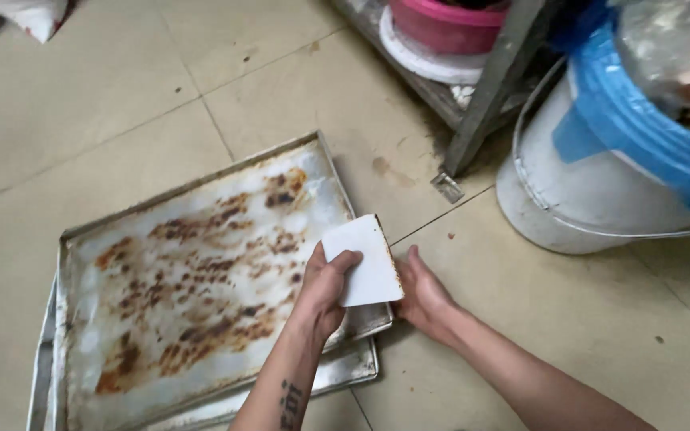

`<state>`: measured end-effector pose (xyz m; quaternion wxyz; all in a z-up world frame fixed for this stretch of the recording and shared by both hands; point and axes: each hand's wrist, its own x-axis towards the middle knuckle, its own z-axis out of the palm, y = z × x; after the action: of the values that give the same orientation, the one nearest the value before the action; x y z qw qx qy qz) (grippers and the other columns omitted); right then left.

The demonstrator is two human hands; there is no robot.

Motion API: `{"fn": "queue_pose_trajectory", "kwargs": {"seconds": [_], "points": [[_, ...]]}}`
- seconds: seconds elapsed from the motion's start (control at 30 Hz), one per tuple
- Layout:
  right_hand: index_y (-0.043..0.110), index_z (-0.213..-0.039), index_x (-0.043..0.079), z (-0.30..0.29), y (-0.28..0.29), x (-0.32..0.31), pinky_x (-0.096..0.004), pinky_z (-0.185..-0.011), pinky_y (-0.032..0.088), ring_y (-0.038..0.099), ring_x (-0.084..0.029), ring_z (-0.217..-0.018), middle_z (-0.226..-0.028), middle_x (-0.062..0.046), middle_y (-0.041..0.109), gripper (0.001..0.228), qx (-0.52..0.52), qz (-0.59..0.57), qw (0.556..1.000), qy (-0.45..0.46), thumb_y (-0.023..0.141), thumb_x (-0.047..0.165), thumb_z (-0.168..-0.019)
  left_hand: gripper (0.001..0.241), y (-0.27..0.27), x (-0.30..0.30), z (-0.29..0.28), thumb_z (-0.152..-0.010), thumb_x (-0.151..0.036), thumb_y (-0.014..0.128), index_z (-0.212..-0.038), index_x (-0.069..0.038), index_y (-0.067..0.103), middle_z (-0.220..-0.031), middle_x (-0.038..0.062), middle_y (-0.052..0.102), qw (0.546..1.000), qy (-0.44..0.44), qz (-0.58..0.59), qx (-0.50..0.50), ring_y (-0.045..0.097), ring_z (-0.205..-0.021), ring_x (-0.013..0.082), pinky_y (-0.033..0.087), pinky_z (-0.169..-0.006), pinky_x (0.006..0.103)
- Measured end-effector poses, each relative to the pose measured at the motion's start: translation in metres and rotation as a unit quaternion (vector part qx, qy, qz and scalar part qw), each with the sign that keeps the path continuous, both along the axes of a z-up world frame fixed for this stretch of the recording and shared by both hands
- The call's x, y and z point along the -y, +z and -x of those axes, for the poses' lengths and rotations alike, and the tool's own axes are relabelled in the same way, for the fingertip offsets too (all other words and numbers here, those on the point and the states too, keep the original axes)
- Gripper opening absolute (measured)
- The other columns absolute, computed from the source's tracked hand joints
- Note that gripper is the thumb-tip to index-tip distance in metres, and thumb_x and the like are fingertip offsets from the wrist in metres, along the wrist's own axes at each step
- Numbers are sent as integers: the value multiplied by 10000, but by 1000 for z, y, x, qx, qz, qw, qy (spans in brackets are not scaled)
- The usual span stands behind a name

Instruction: Scraping burnt residue off metal baking trays using a plastic scraper in a bakery kitchen.

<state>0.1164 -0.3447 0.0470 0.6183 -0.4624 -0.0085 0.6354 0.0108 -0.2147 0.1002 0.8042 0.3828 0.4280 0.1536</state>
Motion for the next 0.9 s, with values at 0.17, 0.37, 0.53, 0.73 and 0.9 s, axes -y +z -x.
{"fn": "queue_pose_trajectory", "kwargs": {"seconds": [0.17, 0.37, 0.53, 0.73, 0.9], "points": [[438, -1227, -2, -23, -50, 17, -491, -812, 349, 358, -336, -968, -1140, -167, 266, 607, 51, 103, 993, 8, 339, 590, -1136, 500, 80, 28, -75, -830, -12, 568, -1325, -75, 547, -1201, 106, 722, 998, -33, -14, 47, 710, -1088, 246, 567, -963, 381], [466, -1444, 189, -32, 3, 65, -388, -1040, 492, 607, -172, -1215, -1397, -51, 597, 577, 69, 38, 996, -44, 415, 567, -1011, 507, 187, 107, -183, -1025, -24, 558, -1498, -24, 376, -1381, 174, 599, 849, 84, -404, 331, 607, -1268, 286, 471, -1107, 398], [348, -1556, 229, -31, -8, 99, -383, -1178, 404, 498, -107, -1396, -1560, 59, 485, 632, 164, -68, 983, -47, 565, 432, -998, 473, 191, 158, -235, -1045, -10, 532, -1484, -107, 387, -1168, 228, 699, 747, -72, -619, 233, 707, -1032, 393, 541, -896, 492], [424, -1513, 224, -32, -14, 98, -368, -1074, 455, 577, -121, -1282, -1469, 29, 571, 578, 174, 25, 983, -59, 537, 473, -1003, 574, 195, 167, -225, -930, 42, 539, -1467, -130, 435, -1082, 218, 724, 663, -68, -710, 228, 704, -902, 439, 545, -761, 552], [486, -1477, 222, -37, -21, 88, -354, -989, 497, 642, -130, -1188, -1395, 7, 642, 550, 175, 82, 981, -12, 513, 507, -1008, 624, 194, 140, -206, -806, 62, 548, -1400, -119, 486, -1103, 200, 721, 619, -185, -740, 187, 688, -846, 448, 520, -704, 567]]}}
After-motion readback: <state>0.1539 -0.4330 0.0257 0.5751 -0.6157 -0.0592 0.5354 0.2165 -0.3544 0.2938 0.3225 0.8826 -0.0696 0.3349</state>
